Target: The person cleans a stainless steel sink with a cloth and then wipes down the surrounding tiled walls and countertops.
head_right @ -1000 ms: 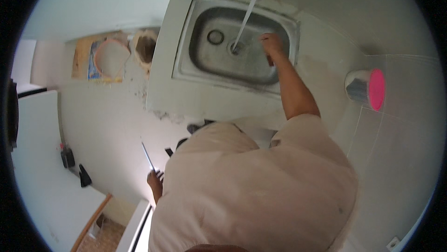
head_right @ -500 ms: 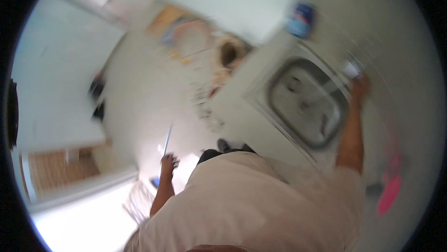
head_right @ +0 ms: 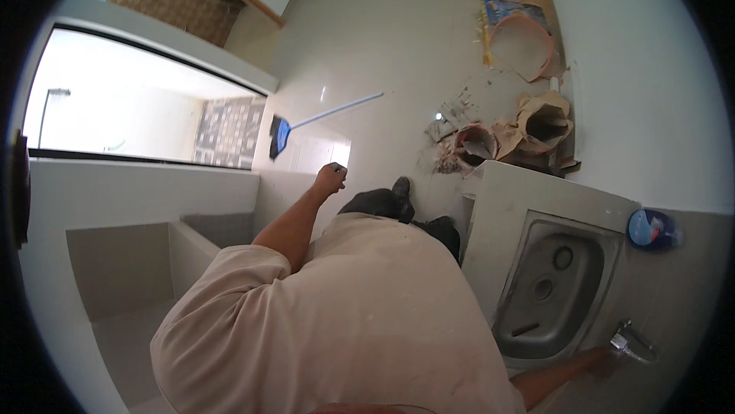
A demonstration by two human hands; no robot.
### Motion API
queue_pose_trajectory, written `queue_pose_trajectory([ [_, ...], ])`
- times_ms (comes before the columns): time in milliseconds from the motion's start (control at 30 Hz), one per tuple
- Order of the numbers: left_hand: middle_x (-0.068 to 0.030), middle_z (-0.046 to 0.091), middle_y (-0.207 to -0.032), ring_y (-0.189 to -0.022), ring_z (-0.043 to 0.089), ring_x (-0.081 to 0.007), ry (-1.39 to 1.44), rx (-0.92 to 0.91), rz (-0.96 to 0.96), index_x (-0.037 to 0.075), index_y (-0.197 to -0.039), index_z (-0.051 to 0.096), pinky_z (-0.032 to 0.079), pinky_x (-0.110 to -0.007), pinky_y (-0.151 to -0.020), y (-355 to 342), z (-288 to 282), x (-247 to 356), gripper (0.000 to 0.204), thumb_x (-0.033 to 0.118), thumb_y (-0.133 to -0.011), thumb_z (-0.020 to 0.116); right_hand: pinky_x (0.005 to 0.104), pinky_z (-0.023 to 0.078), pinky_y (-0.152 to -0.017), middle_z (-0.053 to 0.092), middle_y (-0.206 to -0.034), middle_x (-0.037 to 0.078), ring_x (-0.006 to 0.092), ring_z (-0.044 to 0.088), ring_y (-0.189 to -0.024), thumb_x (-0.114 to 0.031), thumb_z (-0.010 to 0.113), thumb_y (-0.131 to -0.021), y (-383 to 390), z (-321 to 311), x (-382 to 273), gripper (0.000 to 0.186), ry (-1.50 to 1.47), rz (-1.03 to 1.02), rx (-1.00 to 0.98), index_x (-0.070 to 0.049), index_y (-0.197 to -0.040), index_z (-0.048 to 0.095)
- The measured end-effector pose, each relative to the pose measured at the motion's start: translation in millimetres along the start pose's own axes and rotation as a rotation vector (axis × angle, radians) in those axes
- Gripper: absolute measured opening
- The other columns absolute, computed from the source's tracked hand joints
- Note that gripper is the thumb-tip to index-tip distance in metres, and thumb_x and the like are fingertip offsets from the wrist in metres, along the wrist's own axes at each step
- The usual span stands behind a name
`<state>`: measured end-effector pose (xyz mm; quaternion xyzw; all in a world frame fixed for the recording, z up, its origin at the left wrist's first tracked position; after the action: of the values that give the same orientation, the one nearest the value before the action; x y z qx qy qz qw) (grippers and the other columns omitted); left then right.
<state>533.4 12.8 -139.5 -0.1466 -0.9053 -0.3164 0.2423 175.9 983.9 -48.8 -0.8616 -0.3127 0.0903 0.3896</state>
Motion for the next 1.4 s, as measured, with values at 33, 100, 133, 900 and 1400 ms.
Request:
queue_pose_trajectory([
  [33, -0.0216, 0.072, -0.082, -0.073, 0.071, -0.0333, 0.013, 0.001, -0.035, -0.002, -0.100, 0.070, 0.057, -0.043, -0.073, 10.8, -2.8, -0.1, 0.033, 0.029, -0.094, 0.059, 0.0479, 0.048, -0.103, 0.068, -0.125, 0.015, 0.0288, 0.065, -0.118, -0.036, 0.059, -0.098, 16.5, -15.8, -9.2, 0.046, -0.182, -0.006, -0.023, -0.008, -0.135, 0.062],
  [100, -0.0189, 0.071, -0.078, -0.067, 0.070, -0.0290, 0.075, -0.038, -0.101, -0.002, -0.102, 0.070, 0.057, -0.042, -0.070, 13.9, 5.1, 1.8, 0.033, 0.028, -0.094, 0.060, 0.0480, 0.051, -0.095, 0.069, -0.118, 0.019, 0.0314, 0.067, -0.109, -0.033, 0.062, -0.097, 66.5, -41.4, -16.2, 0.042, -0.609, 0.086, -0.329, -0.004, -0.128, 0.066],
  [133, -0.0169, 0.071, -0.076, -0.063, 0.069, -0.0259, 0.083, -0.027, -0.155, -0.002, -0.104, 0.069, 0.057, -0.041, -0.067, 30.6, -6.9, -18.3, 0.032, 0.027, -0.093, 0.060, 0.0481, 0.052, -0.091, 0.070, -0.115, 0.020, 0.0327, 0.068, -0.105, -0.031, 0.064, -0.097, 104.1, -52.8, -30.1, 0.040, -0.803, 0.230, -0.657, -0.002, -0.124, 0.068],
  [900, -0.0251, 0.073, -0.100, -0.096, 0.071, -0.0385, 0.094, 0.094, -0.284, -0.002, -0.098, 0.071, 0.055, -0.046, -0.087, 8.4, -61.9, -182.5, 0.041, 0.038, -0.098, 0.062, 0.0387, 0.059, -0.085, 0.066, -0.125, 0.020, 0.0278, 0.067, -0.104, -0.025, 0.065, -0.102, 234.5, -512.5, -395.7, 0.034, -1.286, -0.828, -0.933, -0.004, -0.129, 0.067],
  [1400, -0.0252, 0.053, -0.147, -0.136, 0.051, -0.0402, 0.544, -0.113, -0.556, 0.008, -0.142, 0.059, 0.041, -0.045, -0.114, 48.2, -99.4, -257.1, 0.060, 0.052, -0.101, 0.052, 0.0366, 0.054, -0.074, 0.066, -0.109, 0.010, 0.0215, 0.063, -0.096, -0.013, 0.074, -0.094, 509.1, -563.6, -636.9, 0.042, -0.915, -1.042, -1.643, -0.007, -0.132, 0.056],
])
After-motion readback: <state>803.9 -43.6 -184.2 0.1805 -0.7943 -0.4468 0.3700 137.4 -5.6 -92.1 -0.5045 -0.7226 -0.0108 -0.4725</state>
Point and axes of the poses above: each hand's wrist, its own y-axis away from the middle knuckle, its own z-axis out of the palm, x = y × z, the point moved 2 cm from there along -y, towards the middle knuckle
